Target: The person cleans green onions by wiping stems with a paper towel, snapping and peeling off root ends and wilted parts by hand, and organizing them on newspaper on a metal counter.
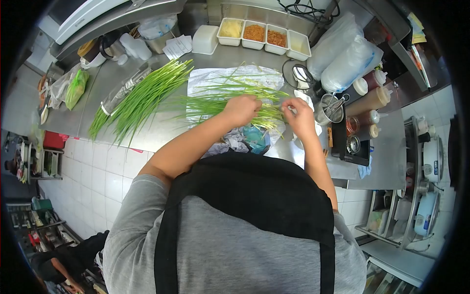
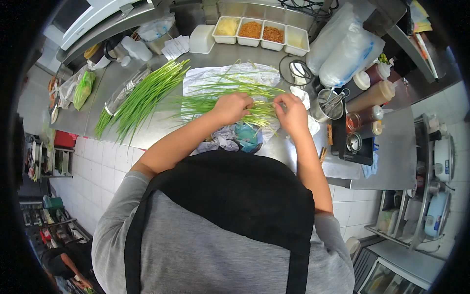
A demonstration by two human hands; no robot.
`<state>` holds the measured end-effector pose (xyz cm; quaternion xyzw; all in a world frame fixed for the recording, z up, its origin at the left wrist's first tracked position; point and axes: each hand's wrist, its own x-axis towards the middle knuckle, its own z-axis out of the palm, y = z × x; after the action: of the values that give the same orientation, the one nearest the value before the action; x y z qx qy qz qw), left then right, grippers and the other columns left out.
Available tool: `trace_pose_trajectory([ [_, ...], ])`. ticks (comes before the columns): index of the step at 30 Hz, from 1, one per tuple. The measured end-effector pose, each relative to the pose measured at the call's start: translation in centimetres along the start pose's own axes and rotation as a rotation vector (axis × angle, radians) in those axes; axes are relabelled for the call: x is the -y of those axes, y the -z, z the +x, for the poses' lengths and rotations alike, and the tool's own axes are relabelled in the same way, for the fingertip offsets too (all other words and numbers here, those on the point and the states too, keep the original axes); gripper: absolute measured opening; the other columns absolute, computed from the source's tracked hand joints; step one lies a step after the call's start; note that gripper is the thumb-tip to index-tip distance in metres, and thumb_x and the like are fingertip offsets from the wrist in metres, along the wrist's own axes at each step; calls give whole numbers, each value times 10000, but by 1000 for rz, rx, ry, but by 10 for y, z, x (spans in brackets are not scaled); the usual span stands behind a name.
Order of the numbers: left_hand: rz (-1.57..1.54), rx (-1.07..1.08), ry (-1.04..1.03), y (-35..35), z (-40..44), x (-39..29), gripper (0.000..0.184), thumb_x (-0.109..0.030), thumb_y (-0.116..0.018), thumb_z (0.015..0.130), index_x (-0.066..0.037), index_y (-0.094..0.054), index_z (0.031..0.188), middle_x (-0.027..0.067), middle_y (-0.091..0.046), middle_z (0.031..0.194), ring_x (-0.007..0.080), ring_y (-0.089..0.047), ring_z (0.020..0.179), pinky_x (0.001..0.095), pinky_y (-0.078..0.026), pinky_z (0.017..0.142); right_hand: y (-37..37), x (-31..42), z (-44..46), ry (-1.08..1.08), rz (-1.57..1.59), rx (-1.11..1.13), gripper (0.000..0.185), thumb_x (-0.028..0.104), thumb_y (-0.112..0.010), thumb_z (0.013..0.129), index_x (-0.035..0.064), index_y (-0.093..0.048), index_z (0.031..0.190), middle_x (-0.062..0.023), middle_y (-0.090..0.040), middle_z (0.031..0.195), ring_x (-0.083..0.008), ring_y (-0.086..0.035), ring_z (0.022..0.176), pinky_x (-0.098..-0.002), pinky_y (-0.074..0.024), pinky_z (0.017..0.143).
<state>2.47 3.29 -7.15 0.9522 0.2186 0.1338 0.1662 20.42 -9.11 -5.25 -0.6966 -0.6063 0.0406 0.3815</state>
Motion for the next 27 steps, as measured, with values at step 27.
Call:
trace_pose_trajectory([
  [27, -430, -427, 22, 83, 5, -38, 103, -120, -658, 808, -44, -644, 876, 68, -660, 785, 159, -620, 687, 283, -489, 639, 16, 57, 36, -451, 1164, -68, 173, 153, -687, 806, 35, -628, 918, -50, -652, 850, -93, -581, 726, -210, -440, 629],
])
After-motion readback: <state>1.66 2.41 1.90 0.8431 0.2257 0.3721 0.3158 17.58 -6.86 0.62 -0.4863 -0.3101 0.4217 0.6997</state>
